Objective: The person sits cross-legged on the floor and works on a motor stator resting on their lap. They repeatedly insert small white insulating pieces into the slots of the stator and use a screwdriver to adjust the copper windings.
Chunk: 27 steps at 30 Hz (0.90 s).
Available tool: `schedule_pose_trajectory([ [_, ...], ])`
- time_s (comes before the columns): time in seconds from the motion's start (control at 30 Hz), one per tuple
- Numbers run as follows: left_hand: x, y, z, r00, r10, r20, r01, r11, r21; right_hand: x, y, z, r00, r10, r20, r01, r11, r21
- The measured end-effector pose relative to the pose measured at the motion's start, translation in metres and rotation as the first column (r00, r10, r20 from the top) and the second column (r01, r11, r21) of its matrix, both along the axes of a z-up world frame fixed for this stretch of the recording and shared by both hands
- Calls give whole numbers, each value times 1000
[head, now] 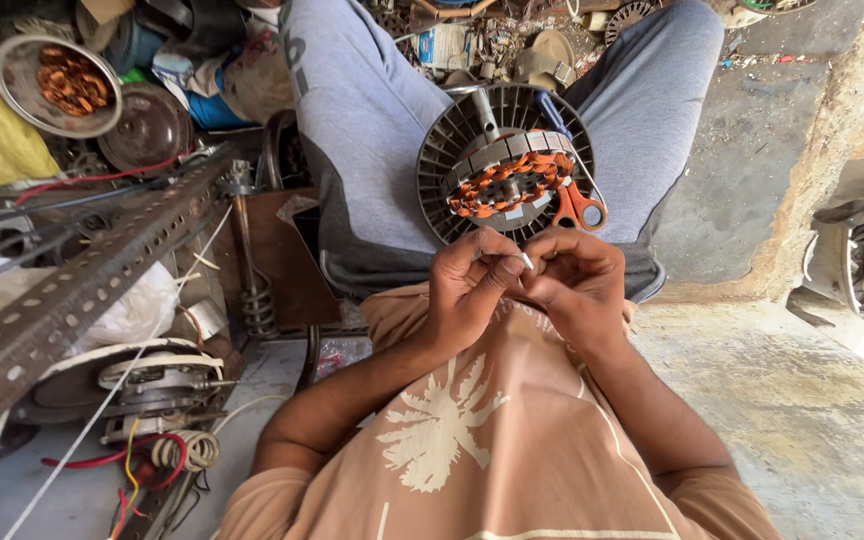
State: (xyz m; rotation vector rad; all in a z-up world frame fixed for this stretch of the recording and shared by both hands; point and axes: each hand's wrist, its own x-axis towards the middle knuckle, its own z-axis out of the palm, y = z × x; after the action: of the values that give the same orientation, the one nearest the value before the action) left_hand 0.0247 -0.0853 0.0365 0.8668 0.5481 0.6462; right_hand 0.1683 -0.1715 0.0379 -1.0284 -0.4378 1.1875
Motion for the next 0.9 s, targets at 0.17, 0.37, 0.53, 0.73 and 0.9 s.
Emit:
schedule_pose_trajectory([
  [0.17, 4, 6, 7, 998, 58, -11, -57, 996, 75, 2, 8, 2, 972, -24, 234, 17, 999, 34],
  [0.37, 1, 34, 30, 961, 101, -259, 64, 828, 558, 15, 17, 28, 788, 53, 613, -59, 998, -10],
  [0.53, -3, 35, 32, 954, 64, -293, 157, 726, 669, 19, 17, 33, 861, 96, 499, -66, 995, -76],
  [0.73, 11, 13, 31, 995, 10, -104, 2, 993, 118, 21, 10, -5, 995, 68, -69, -65, 997, 49],
  [0.9, 11, 10, 37, 963, 130, -235, 3, 871, 491, 20, 4, -25, 978, 43, -205, -16, 991, 129],
])
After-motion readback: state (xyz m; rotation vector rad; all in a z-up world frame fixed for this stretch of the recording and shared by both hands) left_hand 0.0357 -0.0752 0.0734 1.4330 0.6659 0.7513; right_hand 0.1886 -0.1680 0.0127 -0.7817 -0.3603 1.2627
